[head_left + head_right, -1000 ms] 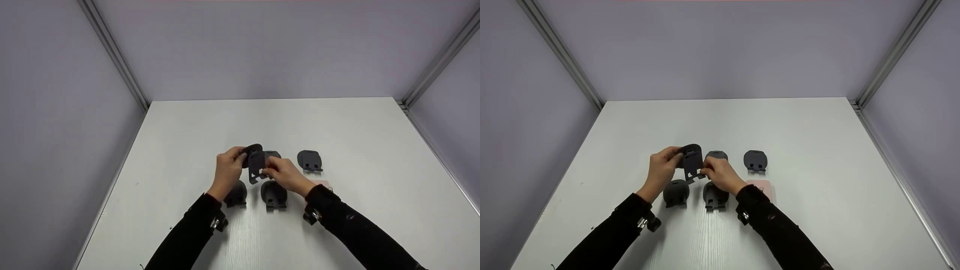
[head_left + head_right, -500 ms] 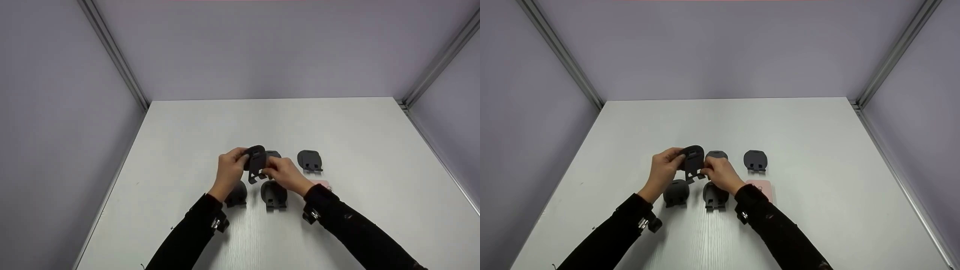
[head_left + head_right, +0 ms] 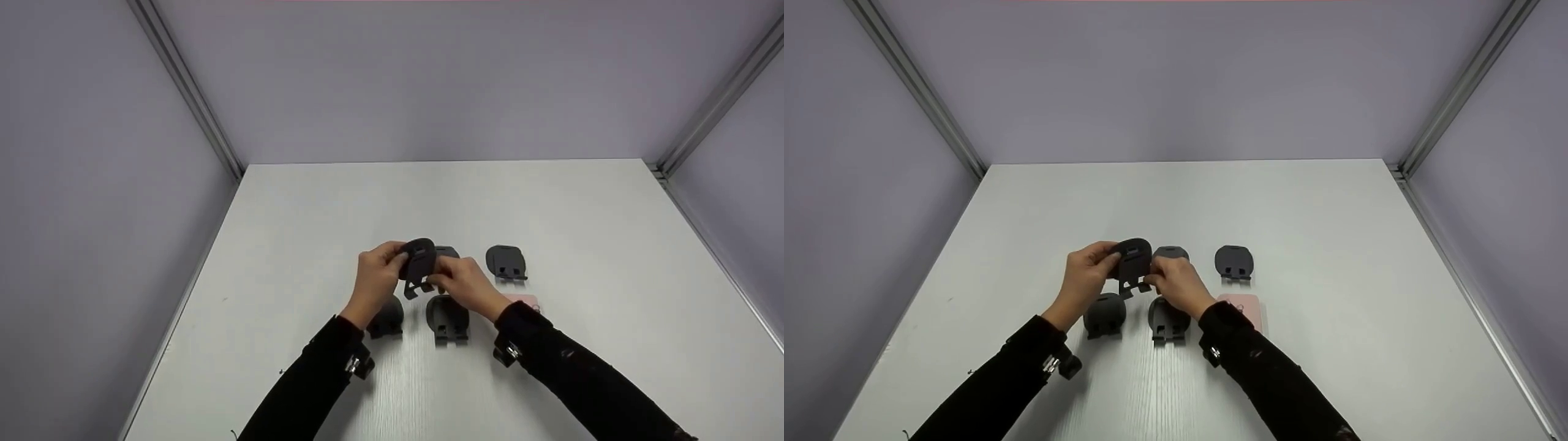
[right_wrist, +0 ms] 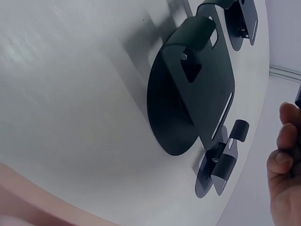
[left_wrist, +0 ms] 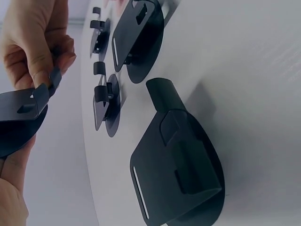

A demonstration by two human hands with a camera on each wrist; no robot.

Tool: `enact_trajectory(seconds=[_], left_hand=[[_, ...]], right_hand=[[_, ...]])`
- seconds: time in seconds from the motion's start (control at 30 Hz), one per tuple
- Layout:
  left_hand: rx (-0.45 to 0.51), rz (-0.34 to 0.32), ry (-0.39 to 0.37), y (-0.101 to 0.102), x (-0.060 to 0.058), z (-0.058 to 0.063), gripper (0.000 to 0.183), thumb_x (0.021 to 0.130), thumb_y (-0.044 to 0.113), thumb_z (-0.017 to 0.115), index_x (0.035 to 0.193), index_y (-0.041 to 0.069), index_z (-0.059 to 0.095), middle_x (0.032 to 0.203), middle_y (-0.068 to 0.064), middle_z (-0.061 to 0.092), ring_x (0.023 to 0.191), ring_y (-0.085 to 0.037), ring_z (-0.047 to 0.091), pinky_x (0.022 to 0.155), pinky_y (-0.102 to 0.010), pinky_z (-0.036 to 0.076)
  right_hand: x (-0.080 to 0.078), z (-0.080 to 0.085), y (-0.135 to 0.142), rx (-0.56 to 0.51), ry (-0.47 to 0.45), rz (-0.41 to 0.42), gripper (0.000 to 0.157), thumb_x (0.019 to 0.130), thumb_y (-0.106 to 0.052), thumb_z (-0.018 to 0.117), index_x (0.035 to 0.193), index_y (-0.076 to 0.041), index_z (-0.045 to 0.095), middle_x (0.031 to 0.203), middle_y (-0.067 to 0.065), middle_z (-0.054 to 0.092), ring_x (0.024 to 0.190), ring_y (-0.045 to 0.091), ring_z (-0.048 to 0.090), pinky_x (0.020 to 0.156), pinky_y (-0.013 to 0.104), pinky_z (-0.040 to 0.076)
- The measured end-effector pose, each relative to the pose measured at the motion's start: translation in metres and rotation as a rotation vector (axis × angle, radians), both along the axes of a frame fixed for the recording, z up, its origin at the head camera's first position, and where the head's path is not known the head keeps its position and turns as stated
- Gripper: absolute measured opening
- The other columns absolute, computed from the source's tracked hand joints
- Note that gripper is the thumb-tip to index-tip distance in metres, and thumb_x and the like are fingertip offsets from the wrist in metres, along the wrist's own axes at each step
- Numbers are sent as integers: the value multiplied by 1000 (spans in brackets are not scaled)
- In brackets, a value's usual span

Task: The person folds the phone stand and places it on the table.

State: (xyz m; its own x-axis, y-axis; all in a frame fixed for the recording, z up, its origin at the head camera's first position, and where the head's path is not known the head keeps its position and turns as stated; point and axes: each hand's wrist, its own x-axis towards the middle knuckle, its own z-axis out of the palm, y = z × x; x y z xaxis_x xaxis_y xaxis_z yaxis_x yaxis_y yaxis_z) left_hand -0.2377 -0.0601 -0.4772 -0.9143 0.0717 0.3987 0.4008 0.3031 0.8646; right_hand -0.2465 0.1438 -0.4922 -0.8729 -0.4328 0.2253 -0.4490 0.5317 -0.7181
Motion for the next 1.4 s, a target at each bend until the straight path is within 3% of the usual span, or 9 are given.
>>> enact_trajectory(seconds=[0.4,0.6,0.87,1.13,1.27,1.4], left_hand=[[-13,25,-88,-11,-10,-4,18,96,0,66,112,-2,75,96,-14,77,75,-21,72,62,-27,58],[-3,103,-207,-23,-19,-11,24,97,0,65,120,2,72,101,-18,76,83,-24,74,66,-30,60],[30,199,-356,-38,-28,-24,28,97,2,66,125,-2,70,109,-22,75,92,-28,75,67,-28,59],[15,230,-490,-50,-30,-38,32,100,10,65,131,-1,67,115,-21,73,94,-27,75,69,-29,60],[-8,223,-519,-54,-30,-41,34,103,10,61,134,-1,65,120,-21,71,101,-29,73,78,-33,60],[-11,213,-531,-54,-28,-41,37,104,10,56,140,-2,59,134,-21,65,123,-31,64,99,-40,54]], right_hand=[[3,1,8,20,-37,-3,17,95,-19,74,82,-10,68,72,2,68,64,7,56,59,23,45],[4,3,23,18,-24,13,16,100,-19,67,91,-7,72,77,8,71,66,8,59,59,23,44],[5,6,47,31,-28,-52,14,100,-16,67,91,-10,74,75,10,71,61,7,57,55,22,39],[7,8,66,29,-49,-105,12,99,-14,67,89,-12,73,71,7,69,61,8,54,58,23,40],[6,6,70,35,-56,-106,13,100,-15,67,88,-11,73,72,7,69,60,8,54,58,23,41],[6,5,75,26,-62,-106,14,100,-16,67,87,-13,72,71,6,68,60,8,54,59,23,42]])
